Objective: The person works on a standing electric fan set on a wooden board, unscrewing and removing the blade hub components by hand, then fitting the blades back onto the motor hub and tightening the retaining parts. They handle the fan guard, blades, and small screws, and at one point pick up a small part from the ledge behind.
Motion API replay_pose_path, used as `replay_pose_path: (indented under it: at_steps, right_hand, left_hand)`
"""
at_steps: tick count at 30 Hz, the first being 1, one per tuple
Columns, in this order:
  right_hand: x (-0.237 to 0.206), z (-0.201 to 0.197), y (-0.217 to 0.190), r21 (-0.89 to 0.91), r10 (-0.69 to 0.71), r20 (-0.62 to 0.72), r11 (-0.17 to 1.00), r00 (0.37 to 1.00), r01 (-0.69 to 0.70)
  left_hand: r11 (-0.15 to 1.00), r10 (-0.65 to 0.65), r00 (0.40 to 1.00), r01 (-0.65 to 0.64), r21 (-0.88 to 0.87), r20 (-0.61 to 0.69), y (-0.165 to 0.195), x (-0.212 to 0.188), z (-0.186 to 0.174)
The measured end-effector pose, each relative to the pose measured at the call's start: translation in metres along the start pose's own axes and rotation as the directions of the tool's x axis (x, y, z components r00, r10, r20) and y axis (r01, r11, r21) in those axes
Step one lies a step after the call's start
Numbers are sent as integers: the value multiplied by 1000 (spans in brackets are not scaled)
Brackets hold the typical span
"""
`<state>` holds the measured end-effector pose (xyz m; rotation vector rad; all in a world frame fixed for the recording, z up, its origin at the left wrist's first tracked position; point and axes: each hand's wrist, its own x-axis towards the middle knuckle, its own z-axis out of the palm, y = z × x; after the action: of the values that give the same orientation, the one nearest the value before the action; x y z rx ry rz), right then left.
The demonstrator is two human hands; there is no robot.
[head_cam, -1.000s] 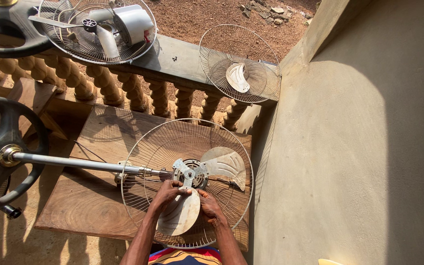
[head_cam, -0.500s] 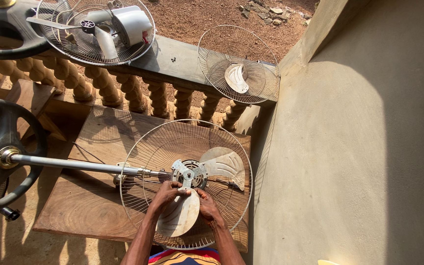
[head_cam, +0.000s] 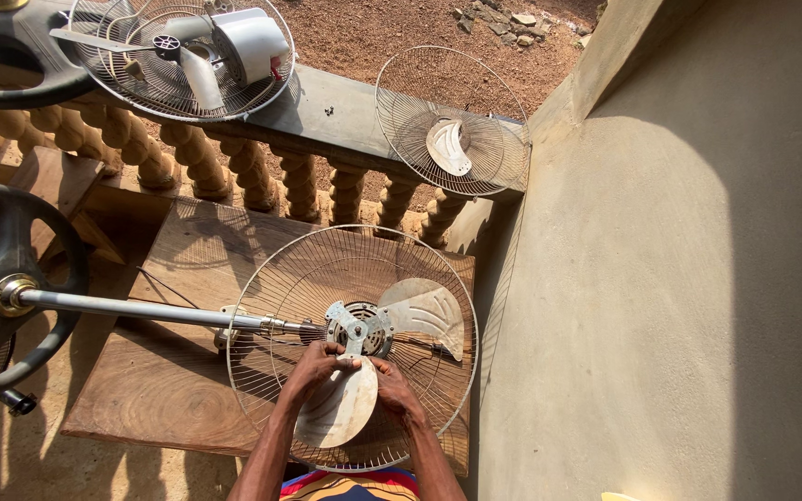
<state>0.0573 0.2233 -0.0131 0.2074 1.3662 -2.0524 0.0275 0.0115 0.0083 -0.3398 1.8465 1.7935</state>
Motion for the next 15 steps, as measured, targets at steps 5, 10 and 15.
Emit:
replay_pose_path:
  at_steps: [5, 10, 15]
  right_hand:
    - [2, -1, -2, 51, 22, 63, 998, 998, -25]
    - [-6, 2, -3, -23, 17, -32, 1000, 999, -18]
    - [-11, 3, -6, -188, -119, 51, 974, 992, 127]
  left_hand:
    - [997, -33, 999, 33, 62, -2, -2, 3, -2]
    - [993, 33, 999, -34, 110, 19, -3, 6, -5]
    - [994, -26, 1000, 26, 108, 2, 0, 4, -4]
